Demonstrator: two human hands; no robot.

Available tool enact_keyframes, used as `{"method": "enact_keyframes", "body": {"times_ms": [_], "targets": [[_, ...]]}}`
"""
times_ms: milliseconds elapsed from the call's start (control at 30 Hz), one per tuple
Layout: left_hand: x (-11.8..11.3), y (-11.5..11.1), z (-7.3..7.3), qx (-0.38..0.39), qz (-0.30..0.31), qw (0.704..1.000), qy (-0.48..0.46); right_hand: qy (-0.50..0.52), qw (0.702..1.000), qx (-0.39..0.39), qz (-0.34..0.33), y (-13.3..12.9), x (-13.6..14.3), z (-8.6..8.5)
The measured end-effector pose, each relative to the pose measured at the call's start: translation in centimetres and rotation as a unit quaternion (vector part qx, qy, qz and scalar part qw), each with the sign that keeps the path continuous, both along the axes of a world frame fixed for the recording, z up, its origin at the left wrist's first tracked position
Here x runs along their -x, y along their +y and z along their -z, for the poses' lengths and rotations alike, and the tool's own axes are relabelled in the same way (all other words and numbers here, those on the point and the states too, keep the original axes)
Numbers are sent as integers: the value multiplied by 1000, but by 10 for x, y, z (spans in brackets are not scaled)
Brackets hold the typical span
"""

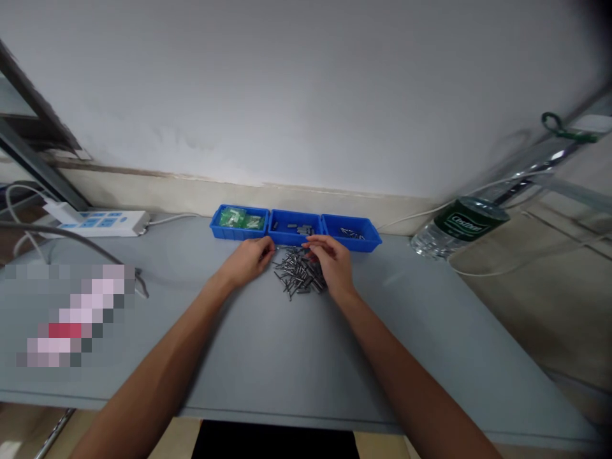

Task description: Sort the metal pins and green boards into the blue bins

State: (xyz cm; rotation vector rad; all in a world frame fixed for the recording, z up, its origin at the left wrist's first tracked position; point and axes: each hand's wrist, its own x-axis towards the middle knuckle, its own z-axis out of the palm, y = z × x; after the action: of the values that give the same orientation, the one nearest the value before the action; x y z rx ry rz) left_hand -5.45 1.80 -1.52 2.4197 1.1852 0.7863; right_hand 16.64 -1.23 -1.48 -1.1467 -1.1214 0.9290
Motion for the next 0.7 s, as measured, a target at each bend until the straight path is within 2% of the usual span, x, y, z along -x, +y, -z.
{"method": "enact_keyframes", "body": {"times_ms": [233, 433, 600, 700], "targets": [[-11, -8, -8, -16, 53, 994, -90, -26, 996, -2, -81, -1, 4, 1], [-14, -11, -12, -31, 52, 993, -105, -4, 988, 25, -155, -5, 3, -5], [-16, -11, -13, -45, 40, 991, -117, 50, 985, 42, -162, -3, 2, -2], [-15, -9, -9, -37, 27, 993, -108, 71, 988, 40, -132, -1, 0, -2]]}}
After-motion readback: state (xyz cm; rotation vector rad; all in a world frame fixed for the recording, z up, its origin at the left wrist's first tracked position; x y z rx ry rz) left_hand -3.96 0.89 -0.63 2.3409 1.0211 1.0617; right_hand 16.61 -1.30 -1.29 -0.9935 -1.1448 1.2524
